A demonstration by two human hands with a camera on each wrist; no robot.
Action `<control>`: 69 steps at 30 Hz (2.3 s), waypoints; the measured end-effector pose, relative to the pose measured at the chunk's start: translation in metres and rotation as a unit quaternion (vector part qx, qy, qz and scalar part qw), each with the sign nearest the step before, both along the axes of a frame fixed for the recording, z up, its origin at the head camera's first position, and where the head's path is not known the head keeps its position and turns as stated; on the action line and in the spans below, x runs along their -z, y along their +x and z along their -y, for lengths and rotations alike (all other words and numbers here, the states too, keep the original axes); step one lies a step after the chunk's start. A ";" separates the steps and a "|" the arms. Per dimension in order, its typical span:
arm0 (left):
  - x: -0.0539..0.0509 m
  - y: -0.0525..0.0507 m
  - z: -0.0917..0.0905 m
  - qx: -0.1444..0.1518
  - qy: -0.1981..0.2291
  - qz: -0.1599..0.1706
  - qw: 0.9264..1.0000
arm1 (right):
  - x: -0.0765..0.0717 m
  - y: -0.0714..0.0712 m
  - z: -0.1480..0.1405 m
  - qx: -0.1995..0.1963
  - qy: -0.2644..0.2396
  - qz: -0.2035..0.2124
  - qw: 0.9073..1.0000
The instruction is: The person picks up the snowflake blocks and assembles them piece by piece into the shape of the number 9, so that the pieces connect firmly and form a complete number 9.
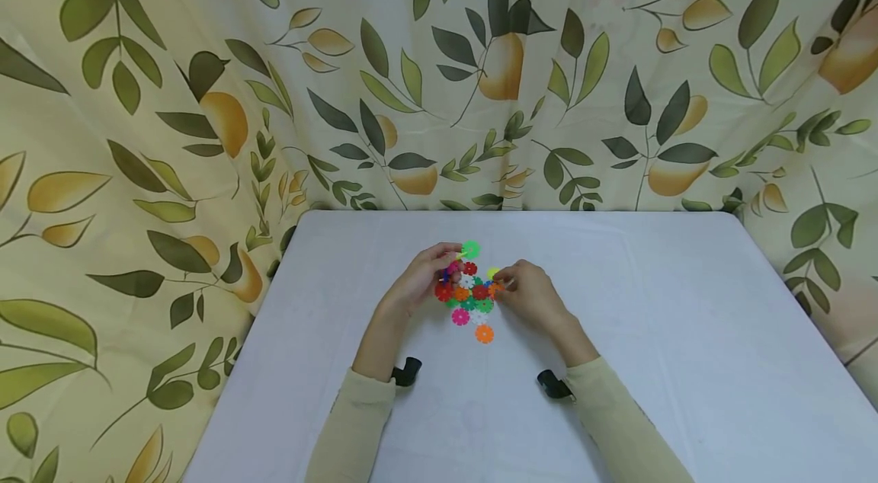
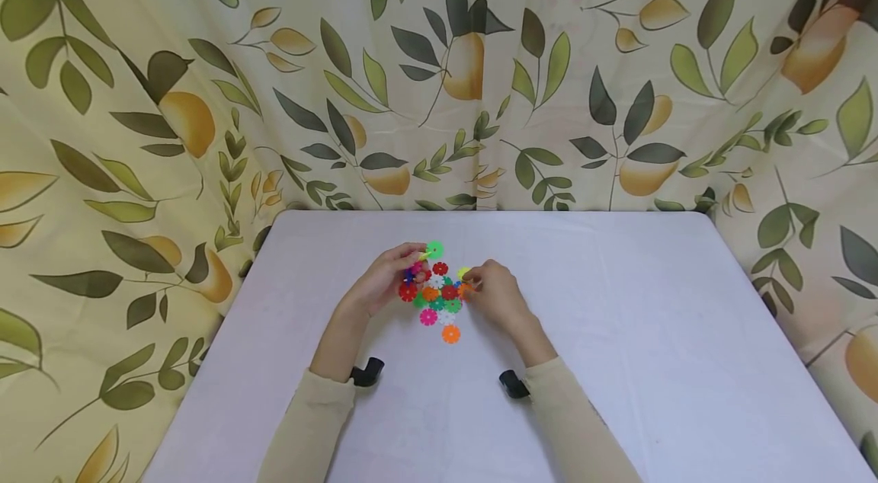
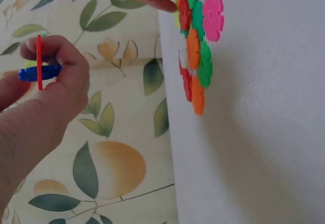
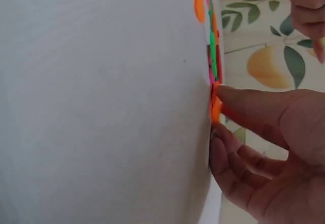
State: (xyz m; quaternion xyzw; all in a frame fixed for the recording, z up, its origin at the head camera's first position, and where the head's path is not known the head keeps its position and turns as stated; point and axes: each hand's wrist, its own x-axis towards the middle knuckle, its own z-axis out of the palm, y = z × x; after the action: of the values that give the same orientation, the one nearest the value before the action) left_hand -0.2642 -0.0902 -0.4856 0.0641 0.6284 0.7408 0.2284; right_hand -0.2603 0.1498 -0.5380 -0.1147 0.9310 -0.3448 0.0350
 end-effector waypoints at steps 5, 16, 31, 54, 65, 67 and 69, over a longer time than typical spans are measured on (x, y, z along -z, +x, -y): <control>0.000 0.001 -0.003 0.006 -0.006 0.000 1.000 | 0.002 0.001 0.001 -0.004 0.013 -0.017 1.000; 0.004 0.004 -0.009 0.014 0.014 0.010 1.000 | -0.025 0.004 -0.006 0.014 -0.091 -0.052 0.994; 0.005 0.004 -0.012 0.002 0.011 0.018 1.000 | -0.055 0.016 0.004 -0.006 -0.239 -0.183 0.954; 0.003 0.007 -0.016 0.027 0.002 -0.013 1.000 | -0.053 0.016 0.006 -0.016 -0.270 -0.223 0.936; 0.000 0.011 -0.023 0.001 0.015 -0.001 1.000 | -0.064 0.026 0.017 -0.021 -0.261 -0.232 0.937; -0.001 0.012 -0.026 -0.003 0.013 -0.003 1.000 | -0.068 0.029 0.018 -0.022 -0.270 -0.232 0.934; -0.001 0.013 -0.028 -0.005 0.009 -0.006 1.000 | -0.067 0.028 0.017 -0.025 -0.279 -0.230 0.932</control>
State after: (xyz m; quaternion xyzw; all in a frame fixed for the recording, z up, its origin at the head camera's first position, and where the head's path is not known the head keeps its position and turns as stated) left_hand -0.2510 -0.0626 -0.4842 0.0677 0.6231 0.7473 0.2206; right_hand -0.2322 0.1325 -0.4712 -0.2192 0.7764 -0.5542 -0.2051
